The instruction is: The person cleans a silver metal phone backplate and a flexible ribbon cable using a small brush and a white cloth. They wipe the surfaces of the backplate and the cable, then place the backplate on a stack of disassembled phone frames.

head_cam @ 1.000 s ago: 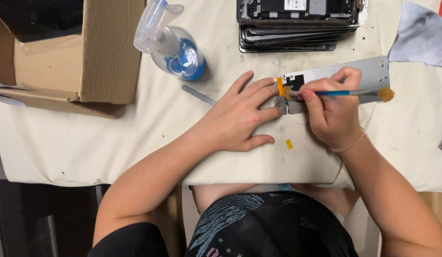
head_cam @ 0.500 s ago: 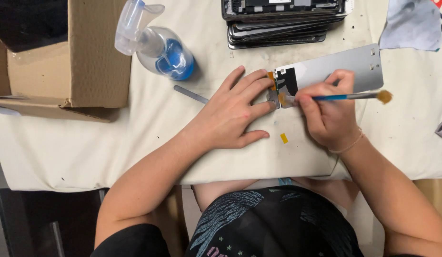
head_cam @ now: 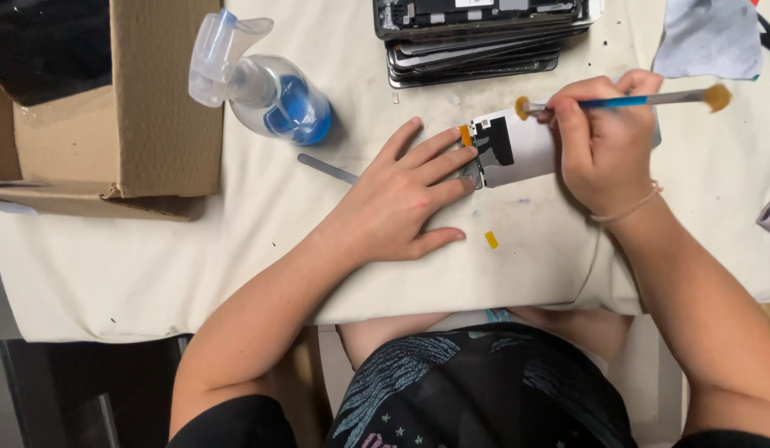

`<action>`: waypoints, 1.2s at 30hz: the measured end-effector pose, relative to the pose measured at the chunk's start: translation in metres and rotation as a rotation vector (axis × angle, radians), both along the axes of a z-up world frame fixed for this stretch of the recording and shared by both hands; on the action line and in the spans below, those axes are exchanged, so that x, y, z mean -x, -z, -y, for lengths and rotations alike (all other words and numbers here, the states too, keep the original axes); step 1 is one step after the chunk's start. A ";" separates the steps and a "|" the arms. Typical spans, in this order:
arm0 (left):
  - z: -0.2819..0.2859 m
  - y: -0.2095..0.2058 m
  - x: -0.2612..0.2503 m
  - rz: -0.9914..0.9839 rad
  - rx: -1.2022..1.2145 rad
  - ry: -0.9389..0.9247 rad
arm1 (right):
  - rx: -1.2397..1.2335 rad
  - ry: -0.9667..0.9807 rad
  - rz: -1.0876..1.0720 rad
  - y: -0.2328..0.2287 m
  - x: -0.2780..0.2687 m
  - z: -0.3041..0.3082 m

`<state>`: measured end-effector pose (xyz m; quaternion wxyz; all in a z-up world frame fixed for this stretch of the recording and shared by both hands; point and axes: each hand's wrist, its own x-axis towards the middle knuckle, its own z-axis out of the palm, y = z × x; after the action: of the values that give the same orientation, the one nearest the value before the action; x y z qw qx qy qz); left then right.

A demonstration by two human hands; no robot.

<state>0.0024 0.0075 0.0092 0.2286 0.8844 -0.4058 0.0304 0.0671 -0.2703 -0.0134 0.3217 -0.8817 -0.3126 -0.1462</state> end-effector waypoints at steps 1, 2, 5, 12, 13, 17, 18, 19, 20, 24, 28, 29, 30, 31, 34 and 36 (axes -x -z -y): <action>-0.001 -0.001 -0.002 0.002 -0.005 -0.005 | -0.039 -0.013 -0.031 -0.002 -0.005 -0.006; -0.001 -0.002 -0.004 0.009 -0.006 -0.001 | -0.040 -0.009 -0.024 0.000 -0.005 0.000; -0.001 -0.001 -0.001 -0.014 0.001 -0.003 | 0.069 0.055 0.068 0.005 -0.001 0.013; 0.000 -0.001 -0.001 -0.020 0.001 0.008 | 0.045 0.142 0.043 0.000 0.005 0.010; 0.000 -0.002 -0.001 -0.015 0.001 -0.002 | 0.109 0.197 0.064 0.000 0.004 0.014; 0.000 -0.003 -0.001 -0.011 -0.004 0.002 | 0.083 0.262 0.064 -0.002 -0.004 0.014; 0.001 -0.003 -0.002 -0.018 -0.004 -0.006 | 0.044 0.158 0.042 -0.004 -0.003 0.003; 0.000 -0.003 -0.001 -0.030 -0.005 -0.006 | 0.003 0.061 0.015 -0.006 0.002 -0.007; 0.002 -0.003 -0.001 -0.032 -0.007 0.007 | 0.001 0.073 0.014 -0.003 0.004 0.002; 0.001 -0.005 -0.001 -0.039 -0.014 -0.001 | 0.072 0.285 0.097 0.004 -0.003 0.028; 0.002 -0.005 -0.001 -0.041 -0.007 -0.001 | -0.042 0.121 -0.036 -0.007 0.013 0.005; 0.002 -0.005 0.000 -0.039 -0.009 0.009 | -0.044 0.130 -0.035 -0.008 0.019 0.009; 0.002 -0.006 0.001 -0.046 -0.011 0.010 | -0.002 0.185 -0.011 -0.009 0.025 0.011; 0.002 -0.007 0.001 -0.043 -0.014 -0.004 | 0.038 0.225 0.023 -0.011 0.025 0.013; 0.002 -0.003 -0.001 -0.034 -0.004 0.000 | 0.019 0.348 0.030 0.001 0.008 0.027; 0.002 -0.005 0.001 -0.041 0.000 0.001 | 0.002 0.261 -0.022 -0.007 0.022 0.012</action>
<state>0.0016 0.0053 0.0143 0.2366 0.8846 -0.4016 0.0123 0.0454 -0.2825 -0.0068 0.3024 -0.9168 -0.1919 -0.1769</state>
